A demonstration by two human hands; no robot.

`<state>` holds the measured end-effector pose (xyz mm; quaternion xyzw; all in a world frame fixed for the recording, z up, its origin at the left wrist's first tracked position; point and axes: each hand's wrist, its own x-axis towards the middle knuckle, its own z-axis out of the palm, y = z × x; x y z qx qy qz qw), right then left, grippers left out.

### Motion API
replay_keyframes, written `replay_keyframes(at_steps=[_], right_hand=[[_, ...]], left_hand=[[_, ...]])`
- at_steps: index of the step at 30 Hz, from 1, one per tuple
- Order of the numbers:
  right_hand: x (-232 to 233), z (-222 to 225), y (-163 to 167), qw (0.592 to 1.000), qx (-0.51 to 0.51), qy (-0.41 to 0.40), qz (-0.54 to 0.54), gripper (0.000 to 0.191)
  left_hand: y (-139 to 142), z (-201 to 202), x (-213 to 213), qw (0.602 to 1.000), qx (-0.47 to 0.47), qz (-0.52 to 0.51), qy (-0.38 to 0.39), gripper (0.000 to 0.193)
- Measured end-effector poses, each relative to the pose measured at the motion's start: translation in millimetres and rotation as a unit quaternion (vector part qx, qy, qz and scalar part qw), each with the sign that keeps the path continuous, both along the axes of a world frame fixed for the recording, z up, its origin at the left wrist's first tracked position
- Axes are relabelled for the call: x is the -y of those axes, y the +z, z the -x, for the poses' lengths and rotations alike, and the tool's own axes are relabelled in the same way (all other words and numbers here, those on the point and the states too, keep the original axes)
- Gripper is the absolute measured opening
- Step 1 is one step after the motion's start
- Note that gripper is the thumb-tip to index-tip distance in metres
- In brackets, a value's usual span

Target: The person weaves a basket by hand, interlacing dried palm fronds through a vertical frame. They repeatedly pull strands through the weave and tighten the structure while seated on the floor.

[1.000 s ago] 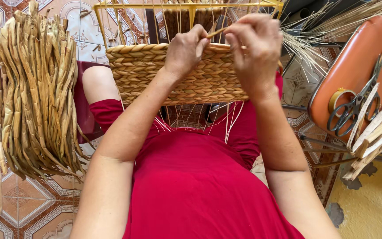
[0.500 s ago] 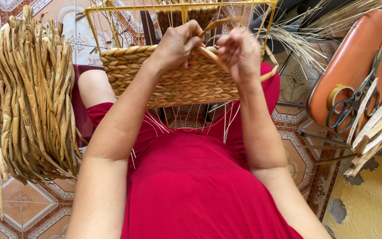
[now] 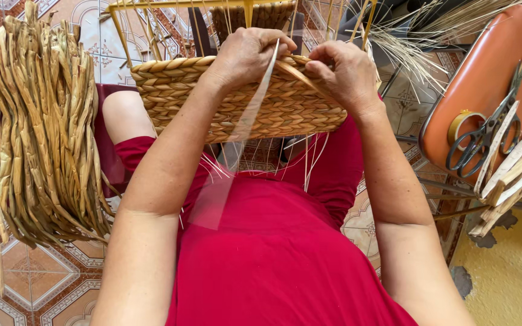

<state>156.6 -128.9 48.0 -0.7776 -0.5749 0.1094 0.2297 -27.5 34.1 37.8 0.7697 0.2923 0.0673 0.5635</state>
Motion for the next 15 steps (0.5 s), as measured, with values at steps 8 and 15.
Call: replay_keyframes(at_steps=[8,15], right_hand=[[8,-6,-14,0.995,0.045,-0.073,0.053,0.020],[44,14,-13,0.992,0.114,-0.008,-0.053,0.018]], left_hand=[[-29,10,-9,0.979,0.164,0.097,0.069,0.022],[-44,16,37,0.952,0.214,-0.149,0.162,0.020]])
